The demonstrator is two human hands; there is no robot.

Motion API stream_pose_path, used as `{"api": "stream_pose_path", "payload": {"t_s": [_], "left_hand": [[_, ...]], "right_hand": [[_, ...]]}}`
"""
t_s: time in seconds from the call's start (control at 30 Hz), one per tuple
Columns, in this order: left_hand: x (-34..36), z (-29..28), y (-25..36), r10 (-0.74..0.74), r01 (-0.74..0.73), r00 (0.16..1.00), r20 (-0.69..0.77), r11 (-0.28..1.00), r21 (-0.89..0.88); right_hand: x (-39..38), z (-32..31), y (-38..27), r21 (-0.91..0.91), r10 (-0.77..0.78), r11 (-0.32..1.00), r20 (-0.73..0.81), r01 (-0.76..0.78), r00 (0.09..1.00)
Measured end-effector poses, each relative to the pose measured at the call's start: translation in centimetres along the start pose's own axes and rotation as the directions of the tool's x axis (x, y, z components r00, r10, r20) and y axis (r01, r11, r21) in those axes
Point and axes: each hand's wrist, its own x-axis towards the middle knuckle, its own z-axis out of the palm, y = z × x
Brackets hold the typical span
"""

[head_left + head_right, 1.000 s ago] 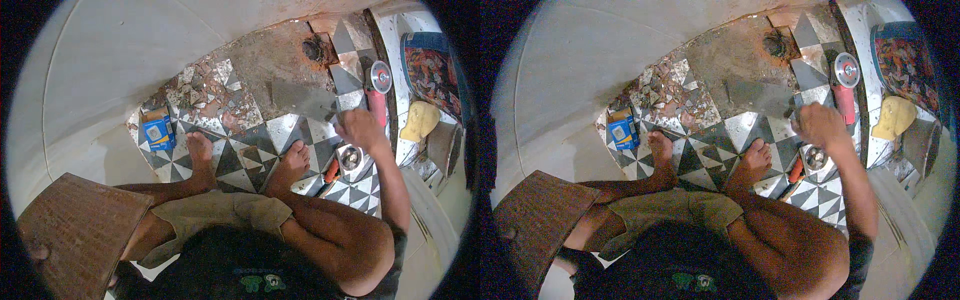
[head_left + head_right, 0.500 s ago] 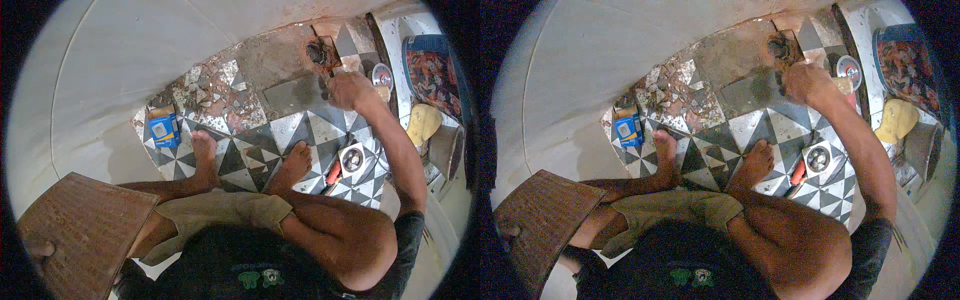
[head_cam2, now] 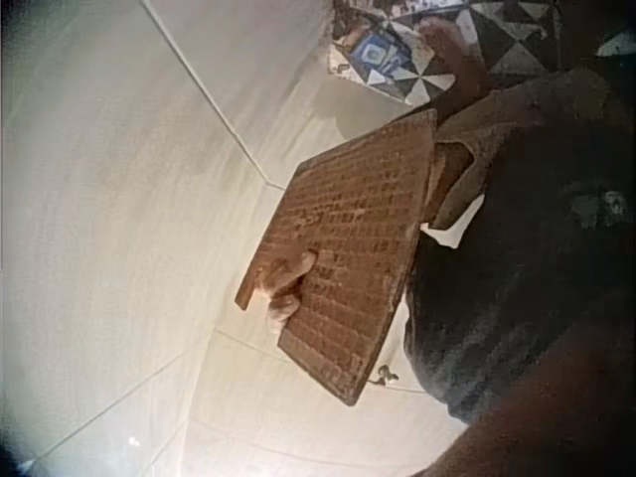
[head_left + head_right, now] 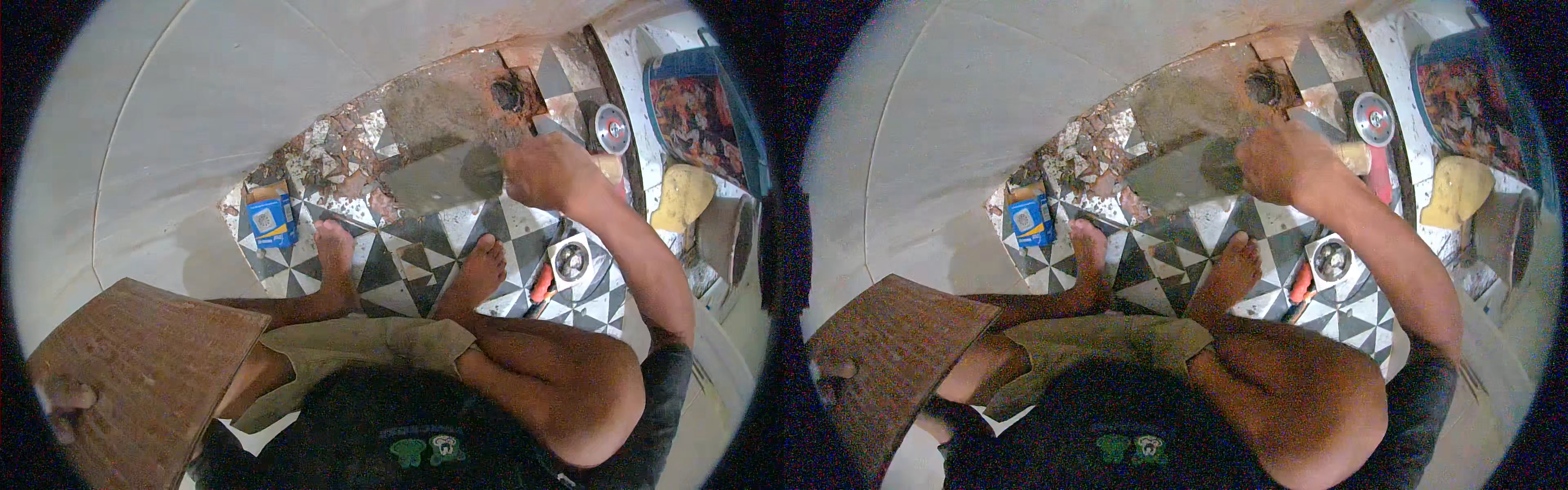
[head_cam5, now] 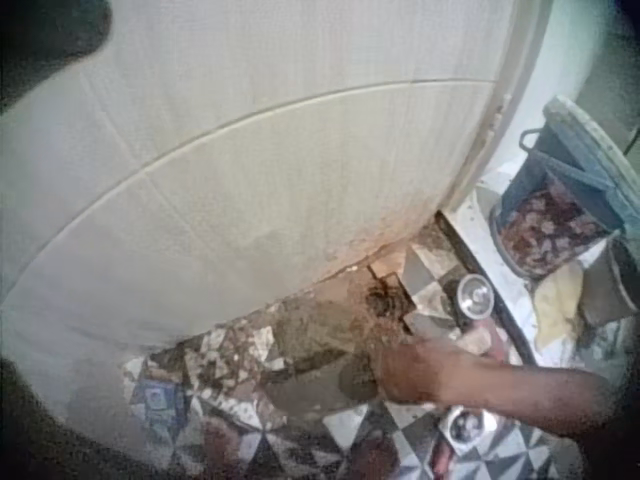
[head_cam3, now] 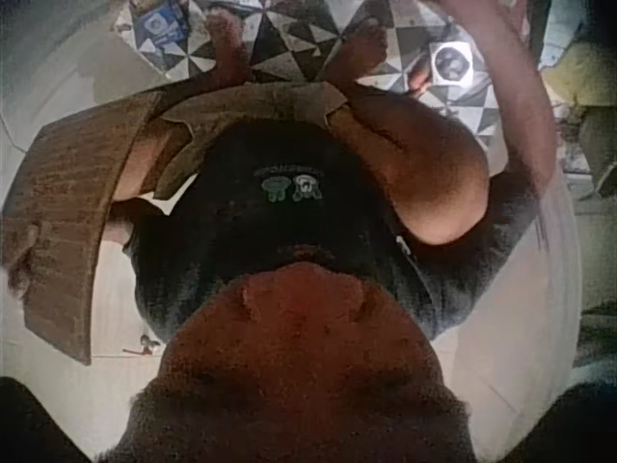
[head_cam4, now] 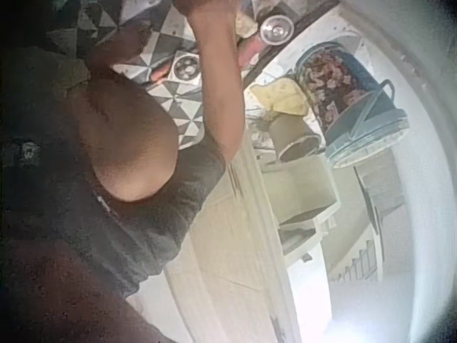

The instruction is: Installing and fitting floor tiles around a floor drain.

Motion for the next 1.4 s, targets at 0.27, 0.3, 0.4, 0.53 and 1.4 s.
{"api": "stream_pose_path", "payload": {"t_s": [0.27,0.3,0.4,0.53,1.4], "left_hand": [[-1.4,3.4,-4.6,0.209,-0.206,0.977,-0.043,0.976,0.068],[-1.1,3.2,-4.1,0.093,-0.087,0.988,0.119,0.995,-0.055],[-0.4,2.7,-2.0,0.242,-0.239,0.956,-0.164,0.970,0.036],[0.1,2.8,-3.5,0.408,-0.382,0.839,-0.359,0.913,0.145],[-1.0,4.6,-1.6,0.263,-0.286,0.957,0.123,0.925,0.249]], "right_hand": [[0.8,2.4,2.7,-0.027,0.182,0.983,0.056,-0.180,0.982],[1.3,2.9,2.9,-0.027,0.185,0.983,0.060,-0.183,0.981],[1.4,3.3,2.6,-0.027,0.160,0.987,0.085,-0.158,0.983],[2.6,0.7,1.0,0.080,-0.073,0.995,0.155,0.061,0.985],[-0.6,2.0,2.3,0.035,0.197,0.977,0.245,-0.212,0.949]]}}
